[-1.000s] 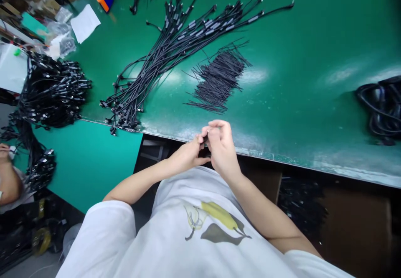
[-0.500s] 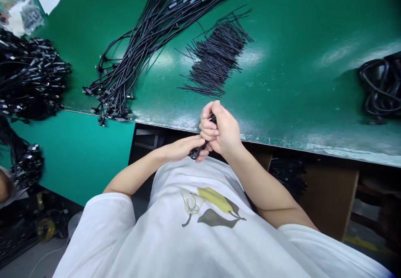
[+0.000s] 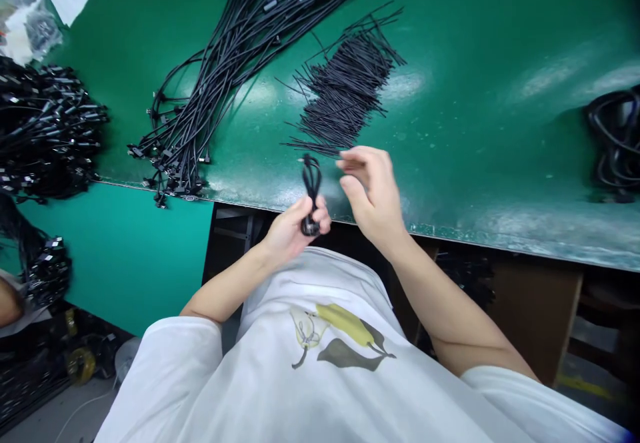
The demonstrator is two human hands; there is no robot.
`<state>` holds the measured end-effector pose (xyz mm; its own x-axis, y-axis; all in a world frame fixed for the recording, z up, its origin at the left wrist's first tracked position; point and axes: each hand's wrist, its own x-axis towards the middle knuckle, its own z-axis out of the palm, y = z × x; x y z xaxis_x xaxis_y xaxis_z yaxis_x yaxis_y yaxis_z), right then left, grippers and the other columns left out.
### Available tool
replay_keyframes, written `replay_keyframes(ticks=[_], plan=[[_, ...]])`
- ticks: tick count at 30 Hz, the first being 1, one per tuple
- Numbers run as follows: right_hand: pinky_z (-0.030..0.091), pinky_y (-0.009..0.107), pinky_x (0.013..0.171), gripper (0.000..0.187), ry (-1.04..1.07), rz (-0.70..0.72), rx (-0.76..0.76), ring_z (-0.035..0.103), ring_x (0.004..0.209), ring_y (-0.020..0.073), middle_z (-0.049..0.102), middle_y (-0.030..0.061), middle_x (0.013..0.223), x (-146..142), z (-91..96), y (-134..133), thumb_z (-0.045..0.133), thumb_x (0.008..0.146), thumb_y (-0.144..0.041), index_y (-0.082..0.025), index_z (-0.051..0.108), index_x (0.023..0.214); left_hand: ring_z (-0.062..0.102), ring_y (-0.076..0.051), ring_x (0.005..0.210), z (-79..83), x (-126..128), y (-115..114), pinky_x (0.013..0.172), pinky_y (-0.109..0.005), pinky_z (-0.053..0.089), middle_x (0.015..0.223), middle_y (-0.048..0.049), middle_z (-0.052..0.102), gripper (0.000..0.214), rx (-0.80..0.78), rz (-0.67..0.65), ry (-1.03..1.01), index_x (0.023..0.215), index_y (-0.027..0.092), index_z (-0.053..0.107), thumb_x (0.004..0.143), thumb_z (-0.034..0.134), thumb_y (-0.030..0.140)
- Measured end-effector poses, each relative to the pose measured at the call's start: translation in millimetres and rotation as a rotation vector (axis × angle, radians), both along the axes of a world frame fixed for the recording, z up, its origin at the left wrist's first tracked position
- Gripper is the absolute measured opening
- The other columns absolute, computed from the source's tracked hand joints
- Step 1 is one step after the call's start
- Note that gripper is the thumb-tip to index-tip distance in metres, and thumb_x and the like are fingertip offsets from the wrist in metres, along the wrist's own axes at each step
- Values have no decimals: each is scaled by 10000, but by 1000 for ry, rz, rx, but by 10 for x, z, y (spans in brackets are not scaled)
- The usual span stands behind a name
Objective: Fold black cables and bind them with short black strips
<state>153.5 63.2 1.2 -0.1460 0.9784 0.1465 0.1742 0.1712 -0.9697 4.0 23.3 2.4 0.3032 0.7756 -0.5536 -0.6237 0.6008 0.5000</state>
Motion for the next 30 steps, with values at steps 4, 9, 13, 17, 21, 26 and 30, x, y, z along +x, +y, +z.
replay_keyframes(ticks=[4,9,13,17,21,26,30], plan=[[519,336,751,350,-344,134,254,606,829,204,613,80,936,-3,-42,-205,561,934,-482,-197,581,1138,552,-95,727,24,-23,145,730,-227,463,776,2,518,224,109,201,78,836,175,552,989,459,311],[520,342,808,310,-534,143,330,636,915,225,667,119,1011,-232,-163,-290,403,1009,-314,-171,569,1229,584,-96,774,26,28,162,761,-226,464,833,0,581,224,74,264,190,872,177,570,1003,428,290],[531,330,828,356,-470,160,256,651,1002,221,654,133,1172,-286,-172,-187,355,1004,-283,-169,514,1302,607,-102,840,9,55,154,832,-237,465,855,3,610,203,72,332,270,906,178,600,995,453,287],[545,330,829,284,-313,269,107,669,954,199,672,87,1148,-192,-76,-85,427,975,-273,-203,509,1238,610,-124,909,-12,33,160,869,-251,465,866,-4,623,212,166,323,350,889,175,608,971,510,343],[542,343,860,311,-400,384,210,658,1043,216,655,108,1206,-94,-8,-1,404,976,-230,-195,511,1265,596,-140,996,-22,-44,170,931,-256,444,926,-10,638,211,278,244,410,913,184,624,943,559,382],[543,367,877,355,-516,404,314,646,1088,235,645,133,1221,-92,-14,44,344,997,-234,-178,497,1313,598,-132,1012,16,-106,198,952,-256,438,941,-14,645,199,320,220,372,904,182,635,962,530,340],[530,353,845,287,-484,326,249,658,1037,237,656,135,1186,-131,2,6,362,988,-250,-188,546,1200,630,-145,1001,35,-89,208,904,-273,480,984,-39,668,237,235,243,296,880,166,620,984,486,331]])
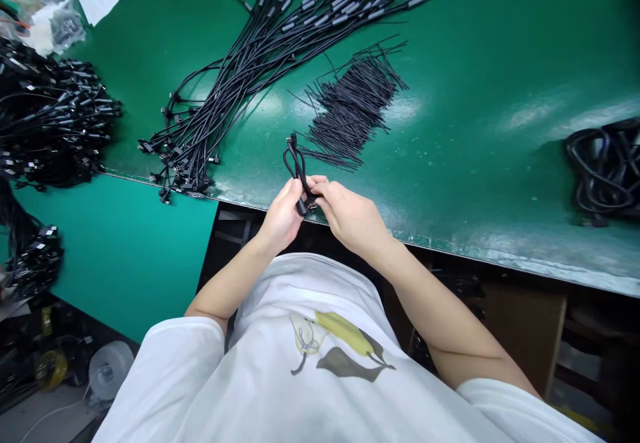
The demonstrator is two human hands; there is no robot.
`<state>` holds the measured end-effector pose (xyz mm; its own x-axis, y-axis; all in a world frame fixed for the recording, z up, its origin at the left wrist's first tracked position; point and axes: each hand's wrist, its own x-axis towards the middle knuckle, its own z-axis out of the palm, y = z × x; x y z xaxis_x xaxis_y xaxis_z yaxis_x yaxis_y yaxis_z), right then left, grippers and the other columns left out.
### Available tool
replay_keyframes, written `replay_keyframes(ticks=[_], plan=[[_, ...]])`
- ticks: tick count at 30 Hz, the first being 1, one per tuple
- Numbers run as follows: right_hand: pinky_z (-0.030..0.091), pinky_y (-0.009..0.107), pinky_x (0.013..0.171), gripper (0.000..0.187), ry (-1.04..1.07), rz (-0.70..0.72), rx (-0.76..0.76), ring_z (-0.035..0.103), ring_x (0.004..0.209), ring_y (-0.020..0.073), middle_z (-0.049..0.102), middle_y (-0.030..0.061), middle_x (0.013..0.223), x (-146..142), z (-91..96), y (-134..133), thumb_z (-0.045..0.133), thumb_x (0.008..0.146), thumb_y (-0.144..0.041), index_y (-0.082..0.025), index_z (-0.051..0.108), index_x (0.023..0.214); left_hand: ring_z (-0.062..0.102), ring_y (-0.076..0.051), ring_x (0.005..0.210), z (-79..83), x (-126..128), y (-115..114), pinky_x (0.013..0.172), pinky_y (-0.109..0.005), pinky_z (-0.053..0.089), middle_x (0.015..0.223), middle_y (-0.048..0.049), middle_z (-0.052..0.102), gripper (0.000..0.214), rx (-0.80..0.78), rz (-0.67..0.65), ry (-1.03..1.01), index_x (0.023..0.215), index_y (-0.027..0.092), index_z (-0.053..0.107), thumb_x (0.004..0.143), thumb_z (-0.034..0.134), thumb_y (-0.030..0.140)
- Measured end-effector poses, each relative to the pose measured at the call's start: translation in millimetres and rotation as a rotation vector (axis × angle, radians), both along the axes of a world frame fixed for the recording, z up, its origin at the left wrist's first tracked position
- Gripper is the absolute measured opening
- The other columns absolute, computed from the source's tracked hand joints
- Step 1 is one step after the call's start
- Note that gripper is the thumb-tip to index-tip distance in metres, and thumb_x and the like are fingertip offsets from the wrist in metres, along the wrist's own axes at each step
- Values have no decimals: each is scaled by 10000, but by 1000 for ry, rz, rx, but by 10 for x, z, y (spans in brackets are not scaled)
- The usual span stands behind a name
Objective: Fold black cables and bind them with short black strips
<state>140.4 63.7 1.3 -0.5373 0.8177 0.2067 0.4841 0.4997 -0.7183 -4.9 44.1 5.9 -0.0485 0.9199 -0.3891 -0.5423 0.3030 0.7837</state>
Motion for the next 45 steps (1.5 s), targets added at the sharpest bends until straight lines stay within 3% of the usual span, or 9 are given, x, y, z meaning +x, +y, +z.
replay_keyframes(ticks=[5,10,16,23,26,29,34,37,45], plan=[[467,243,671,124,207,19,-307,606,628,121,676,21,886,-7,90,-57,429,946,-226,-207,536,1007,676,-157,903,23,31,-19,802,-272,529,899,-34,671,246,-81,-19,-43,911,164,612,987,478,356],[420,218,644,117,206,3,-296,591,625,115,624,-12,740,37,69,-80,438,934,-202,-198,555,940,691,-176,897,54,50,-34,809,-311,542,892,-61,689,291,-109,-13,-116,934,145,599,1017,388,327],[355,249,618,244,-144,-3,180,610,691,144,684,50,792,27,9,-144,387,974,-152,-166,630,974,659,-132,889,65,79,-87,898,-278,495,773,1,613,230,3,24,32,897,159,587,989,478,339],[302,302,600,197,-321,-121,782,476,553,128,572,-2,588,114,354,-267,532,941,-181,-168,622,766,534,-92,675,160,73,-71,715,-235,465,671,49,446,314,131,-80,146,863,177,530,916,574,484],[401,324,857,237,-284,49,863,605,924,167,710,66,1048,269,448,-125,467,972,-172,-142,629,1142,478,-92,632,143,-13,-79,657,-237,435,662,41,451,380,137,-242,284,810,176,499,897,569,538],[297,489,1101,381,-350,228,893,508,1223,217,610,94,1320,389,394,52,351,988,-120,-128,518,1331,444,-100,603,130,-101,-142,632,-256,424,658,41,434,435,122,-555,355,831,182,477,922,457,607],[458,414,860,264,-489,390,741,560,830,192,630,91,918,476,198,-1,349,997,-178,-90,574,1102,399,-107,597,148,-135,-280,622,-262,377,655,39,431,432,131,-918,586,861,181,474,974,320,569],[337,315,544,237,-527,389,680,485,634,161,545,36,750,491,81,-122,339,1008,-201,-148,534,885,416,-117,604,101,-119,-304,644,-268,380,644,39,442,397,123,-1000,667,838,190,471,983,301,517],[164,319,526,243,-567,329,827,404,542,140,470,-4,649,484,-140,-183,343,986,-139,-181,460,777,528,-158,706,-26,-115,-269,703,-281,407,775,-6,584,353,209,-1107,1092,843,214,503,981,289,458]])
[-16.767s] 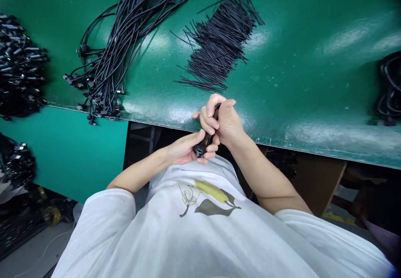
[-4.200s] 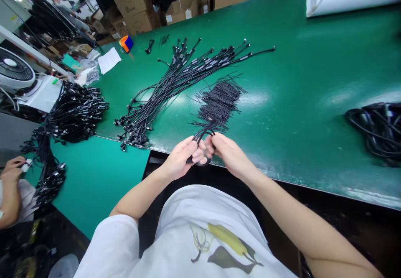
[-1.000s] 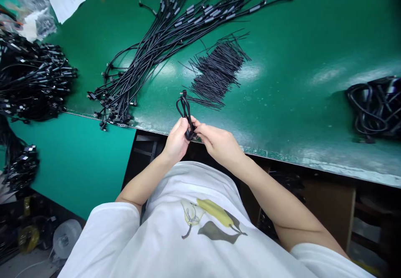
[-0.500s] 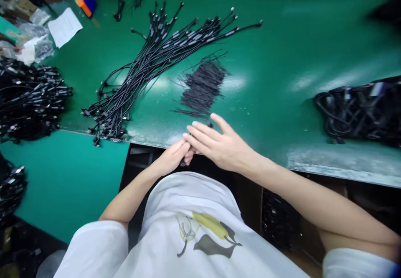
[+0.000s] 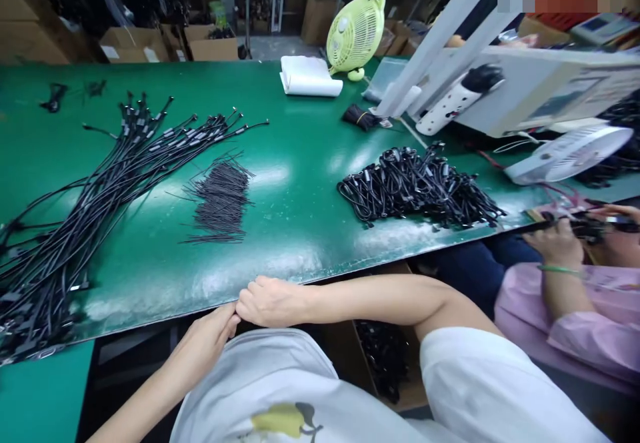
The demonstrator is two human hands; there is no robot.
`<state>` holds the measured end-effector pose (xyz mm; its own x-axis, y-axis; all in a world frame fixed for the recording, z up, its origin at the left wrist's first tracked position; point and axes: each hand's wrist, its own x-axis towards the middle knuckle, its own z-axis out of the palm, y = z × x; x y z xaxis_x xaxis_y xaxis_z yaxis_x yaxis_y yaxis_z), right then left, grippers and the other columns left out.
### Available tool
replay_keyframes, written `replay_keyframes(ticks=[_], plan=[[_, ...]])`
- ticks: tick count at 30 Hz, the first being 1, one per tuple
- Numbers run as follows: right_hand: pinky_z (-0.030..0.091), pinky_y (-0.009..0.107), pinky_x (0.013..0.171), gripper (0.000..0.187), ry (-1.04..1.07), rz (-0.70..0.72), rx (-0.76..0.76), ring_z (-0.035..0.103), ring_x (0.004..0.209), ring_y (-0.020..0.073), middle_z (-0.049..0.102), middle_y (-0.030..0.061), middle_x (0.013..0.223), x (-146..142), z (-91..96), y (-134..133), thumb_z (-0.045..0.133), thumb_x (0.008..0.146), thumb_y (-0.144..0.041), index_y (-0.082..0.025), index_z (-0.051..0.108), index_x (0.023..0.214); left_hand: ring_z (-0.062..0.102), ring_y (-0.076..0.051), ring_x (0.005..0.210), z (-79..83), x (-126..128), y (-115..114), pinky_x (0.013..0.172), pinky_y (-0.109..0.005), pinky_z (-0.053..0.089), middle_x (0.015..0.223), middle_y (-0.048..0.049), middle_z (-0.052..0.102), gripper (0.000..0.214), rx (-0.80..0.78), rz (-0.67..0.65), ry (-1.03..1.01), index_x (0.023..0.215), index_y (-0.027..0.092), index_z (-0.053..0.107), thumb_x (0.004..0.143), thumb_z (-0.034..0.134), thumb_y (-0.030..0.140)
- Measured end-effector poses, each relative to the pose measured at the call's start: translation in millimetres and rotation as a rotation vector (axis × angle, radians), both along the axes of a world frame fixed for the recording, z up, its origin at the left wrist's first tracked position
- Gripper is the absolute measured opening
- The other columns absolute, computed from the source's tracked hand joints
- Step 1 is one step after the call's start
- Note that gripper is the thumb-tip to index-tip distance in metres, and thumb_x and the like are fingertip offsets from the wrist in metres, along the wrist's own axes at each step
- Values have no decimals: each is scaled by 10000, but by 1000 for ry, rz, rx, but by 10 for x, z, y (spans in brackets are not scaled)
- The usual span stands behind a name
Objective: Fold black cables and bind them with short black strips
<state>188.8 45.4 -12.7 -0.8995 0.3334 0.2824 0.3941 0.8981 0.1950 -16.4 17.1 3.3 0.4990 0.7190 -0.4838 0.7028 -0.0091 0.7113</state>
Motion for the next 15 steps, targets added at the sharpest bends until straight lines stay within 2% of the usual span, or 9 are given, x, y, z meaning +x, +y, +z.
replay_keyframes(ticks=[4,7,11,13,15], plan=[[208,333,572,238,56,8,-55,406,591,155,498,12,695,-22,-5,14,352,988,-142,-178,480,791,580,-160,725,36,-5,-19,703,-275,426,816,-24,642,342,44,19,-23,868,208,516,990,266,406],[232,336,603,265,171,34,-88,400,615,163,508,15,696,-18,-21,220,351,1009,-185,-168,525,810,592,-164,708,18,-9,133,704,-276,430,774,-28,642,335,166,36,-18,824,204,515,991,277,370],[299,325,660,294,323,-104,-100,488,715,169,609,58,782,-81,-166,590,387,1033,-296,-137,614,933,606,-196,769,-146,-1,485,758,-302,446,807,-71,647,298,429,112,86,854,196,546,982,319,342],[363,313,742,291,403,-140,-122,557,831,175,662,93,902,-127,-264,680,409,1028,-306,-125,636,1005,621,-206,823,-254,-1,598,797,-307,454,869,-95,663,285,460,144,61,904,190,566,981,329,327],[407,322,821,283,456,-110,-155,596,939,192,681,110,1002,-145,-347,699,446,1011,-312,-126,635,1109,628,-212,849,-343,-11,639,808,-308,458,912,-104,669,281,466,151,3,945,187,579,979,342,334]])
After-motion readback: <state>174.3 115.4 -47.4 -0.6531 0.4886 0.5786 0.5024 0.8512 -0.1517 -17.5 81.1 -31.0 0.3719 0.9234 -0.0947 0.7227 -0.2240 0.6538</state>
